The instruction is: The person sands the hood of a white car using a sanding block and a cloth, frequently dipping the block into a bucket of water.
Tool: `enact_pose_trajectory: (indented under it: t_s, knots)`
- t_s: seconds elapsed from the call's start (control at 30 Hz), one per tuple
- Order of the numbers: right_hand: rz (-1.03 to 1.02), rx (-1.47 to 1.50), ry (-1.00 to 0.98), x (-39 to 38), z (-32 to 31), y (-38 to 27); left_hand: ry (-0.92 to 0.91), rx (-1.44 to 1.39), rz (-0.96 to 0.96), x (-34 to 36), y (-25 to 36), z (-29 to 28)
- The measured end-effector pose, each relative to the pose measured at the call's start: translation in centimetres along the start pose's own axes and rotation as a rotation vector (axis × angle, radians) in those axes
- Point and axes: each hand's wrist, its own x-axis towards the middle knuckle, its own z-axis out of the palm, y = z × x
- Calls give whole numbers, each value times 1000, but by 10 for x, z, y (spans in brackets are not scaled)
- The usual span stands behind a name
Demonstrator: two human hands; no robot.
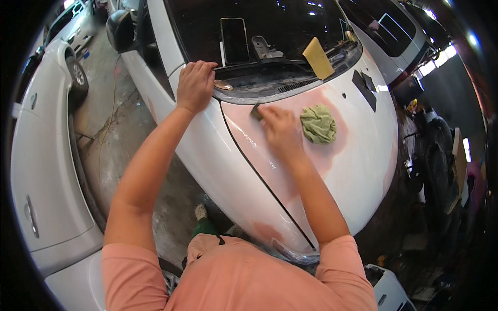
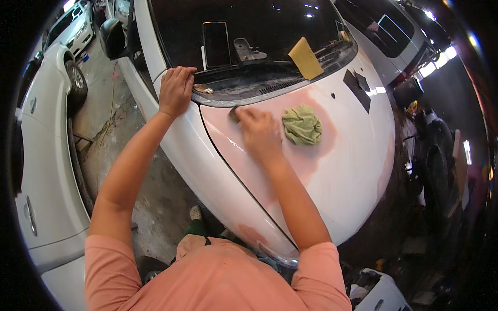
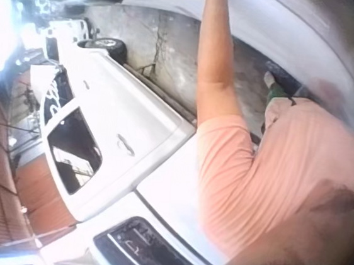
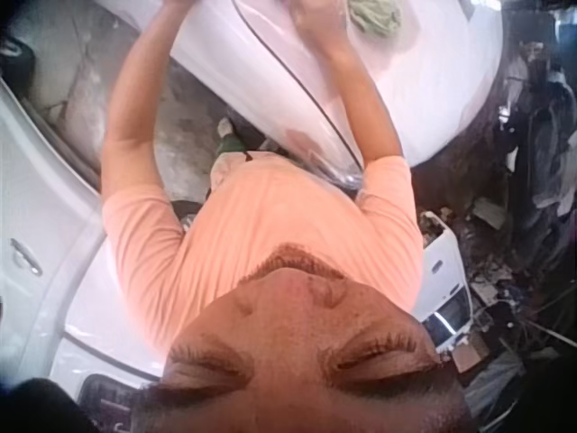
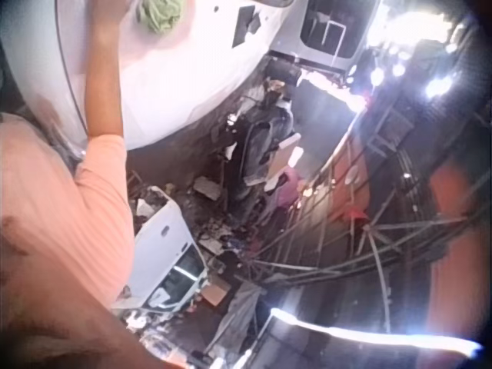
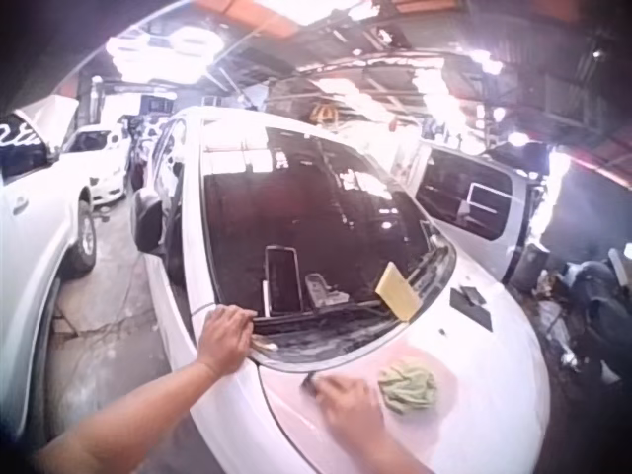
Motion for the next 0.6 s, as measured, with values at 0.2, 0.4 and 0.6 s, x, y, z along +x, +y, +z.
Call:
enact_pose_trajectory:
  t_s: [0.2,0.4,0.6]
  knots:
    - [-15,-85,133,-3,22,-52,24,-50,11,5,5,0]
    - [235,-246,197,7,19,-17,-27,-157,52,3,-1,-11]
    - [135,-279,153,2,17,-30,-129,-376,364,-9,-20,-21]
